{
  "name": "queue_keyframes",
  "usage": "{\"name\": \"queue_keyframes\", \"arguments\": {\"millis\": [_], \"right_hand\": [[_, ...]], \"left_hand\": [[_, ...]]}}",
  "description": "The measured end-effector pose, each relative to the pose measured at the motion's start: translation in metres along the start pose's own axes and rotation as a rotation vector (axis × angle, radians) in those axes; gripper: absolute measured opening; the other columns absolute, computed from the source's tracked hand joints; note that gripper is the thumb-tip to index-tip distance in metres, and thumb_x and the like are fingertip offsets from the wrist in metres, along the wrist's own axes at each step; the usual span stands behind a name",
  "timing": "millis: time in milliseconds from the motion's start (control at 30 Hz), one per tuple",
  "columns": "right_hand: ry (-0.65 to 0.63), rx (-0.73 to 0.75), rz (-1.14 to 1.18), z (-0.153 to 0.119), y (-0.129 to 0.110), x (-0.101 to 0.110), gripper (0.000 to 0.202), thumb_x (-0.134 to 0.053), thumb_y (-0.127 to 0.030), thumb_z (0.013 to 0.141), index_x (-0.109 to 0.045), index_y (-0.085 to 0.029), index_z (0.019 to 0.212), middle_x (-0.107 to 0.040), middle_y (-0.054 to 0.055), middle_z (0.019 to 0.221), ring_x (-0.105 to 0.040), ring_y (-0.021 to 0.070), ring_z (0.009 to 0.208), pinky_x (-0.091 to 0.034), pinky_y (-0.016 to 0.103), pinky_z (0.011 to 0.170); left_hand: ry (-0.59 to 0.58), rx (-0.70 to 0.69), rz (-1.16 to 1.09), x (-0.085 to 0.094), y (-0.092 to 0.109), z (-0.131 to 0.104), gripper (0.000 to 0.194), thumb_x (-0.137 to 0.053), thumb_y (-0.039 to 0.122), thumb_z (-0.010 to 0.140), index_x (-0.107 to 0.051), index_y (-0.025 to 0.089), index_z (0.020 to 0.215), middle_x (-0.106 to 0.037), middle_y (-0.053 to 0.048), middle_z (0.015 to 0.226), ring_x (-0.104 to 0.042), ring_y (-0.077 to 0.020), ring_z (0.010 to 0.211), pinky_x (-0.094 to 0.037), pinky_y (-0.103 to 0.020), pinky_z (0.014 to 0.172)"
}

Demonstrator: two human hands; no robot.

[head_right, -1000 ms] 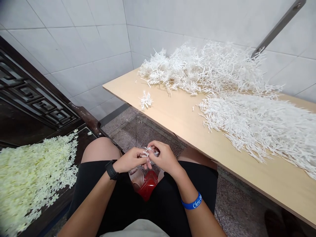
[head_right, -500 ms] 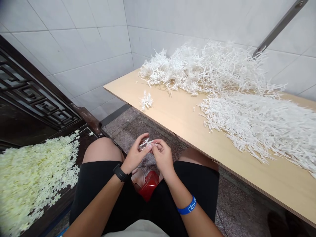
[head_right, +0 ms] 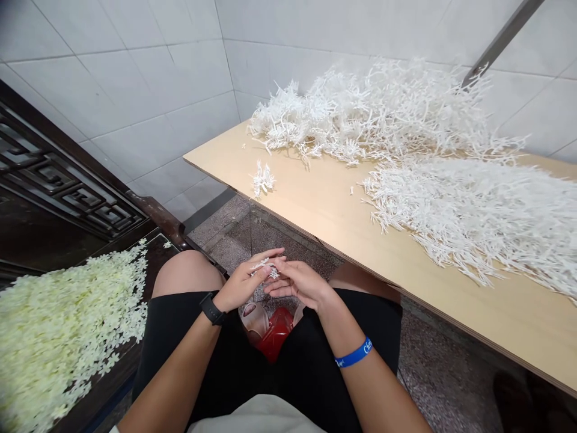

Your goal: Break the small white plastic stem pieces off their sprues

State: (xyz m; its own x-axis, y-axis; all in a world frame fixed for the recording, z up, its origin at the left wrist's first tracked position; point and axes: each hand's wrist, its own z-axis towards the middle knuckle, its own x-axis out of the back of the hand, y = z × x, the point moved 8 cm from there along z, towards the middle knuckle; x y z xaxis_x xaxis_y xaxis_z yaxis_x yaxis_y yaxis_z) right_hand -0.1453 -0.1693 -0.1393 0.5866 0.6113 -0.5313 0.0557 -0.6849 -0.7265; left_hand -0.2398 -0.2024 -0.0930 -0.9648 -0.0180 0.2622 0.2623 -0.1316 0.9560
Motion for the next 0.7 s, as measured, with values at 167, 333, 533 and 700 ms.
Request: {"name": "queue_keyframes", "arguments": {"millis": [167,333,533,700], "right_hand": [[-0.129,-0.034,-0.064,-0.004,0.002,-0.005,0.033,-0.078,-0.036,0.073,-0.072,-0.009,0.090,-0.074,0.011,0.085,-0.072,0.0154,0.076,-0.057,0.024,0.073],[-0.149,-0.018,-0.064,-0.007,-0.002,-0.013,0.028,-0.078,-0.031,0.073,-0.072,-0.009,0.089,-0.073,0.009,0.084,-0.070,0.0124,0.073,-0.057,0.022,0.070],[-0.211,0.010,-0.008,-0.006,0.005,-0.026,0.027,-0.076,-0.029,0.075,-0.071,-0.011,0.094,-0.074,0.008,0.080,-0.072,0.0153,0.074,-0.058,0.026,0.072],[-0.327,0.030,0.009,-0.013,0.005,-0.034,0.027,-0.072,-0.031,0.080,-0.070,-0.010,0.097,-0.074,0.010,0.087,-0.072,0.0183,0.084,-0.057,0.030,0.079]], "left_hand": [[-0.085,-0.020,-0.042,-0.006,0.001,0.000,0.037,-0.045,0.038,0.095,-0.063,0.025,0.125,-0.051,-0.008,0.142,-0.045,-0.0265,0.132,-0.032,-0.046,0.112],[-0.088,0.004,-0.058,-0.005,0.002,0.000,0.037,-0.043,0.038,0.096,-0.064,0.025,0.124,-0.054,-0.008,0.140,-0.048,-0.0255,0.130,-0.035,-0.043,0.110],[-0.172,0.001,-0.144,-0.012,0.011,-0.004,0.040,-0.040,0.040,0.097,-0.064,0.024,0.124,-0.050,-0.008,0.143,-0.049,-0.0264,0.129,-0.038,-0.041,0.107],[-0.166,-0.039,-0.108,-0.009,0.016,-0.004,0.039,-0.039,0.038,0.097,-0.064,0.025,0.125,-0.053,-0.008,0.141,-0.046,-0.0265,0.131,-0.033,-0.043,0.111]]}}
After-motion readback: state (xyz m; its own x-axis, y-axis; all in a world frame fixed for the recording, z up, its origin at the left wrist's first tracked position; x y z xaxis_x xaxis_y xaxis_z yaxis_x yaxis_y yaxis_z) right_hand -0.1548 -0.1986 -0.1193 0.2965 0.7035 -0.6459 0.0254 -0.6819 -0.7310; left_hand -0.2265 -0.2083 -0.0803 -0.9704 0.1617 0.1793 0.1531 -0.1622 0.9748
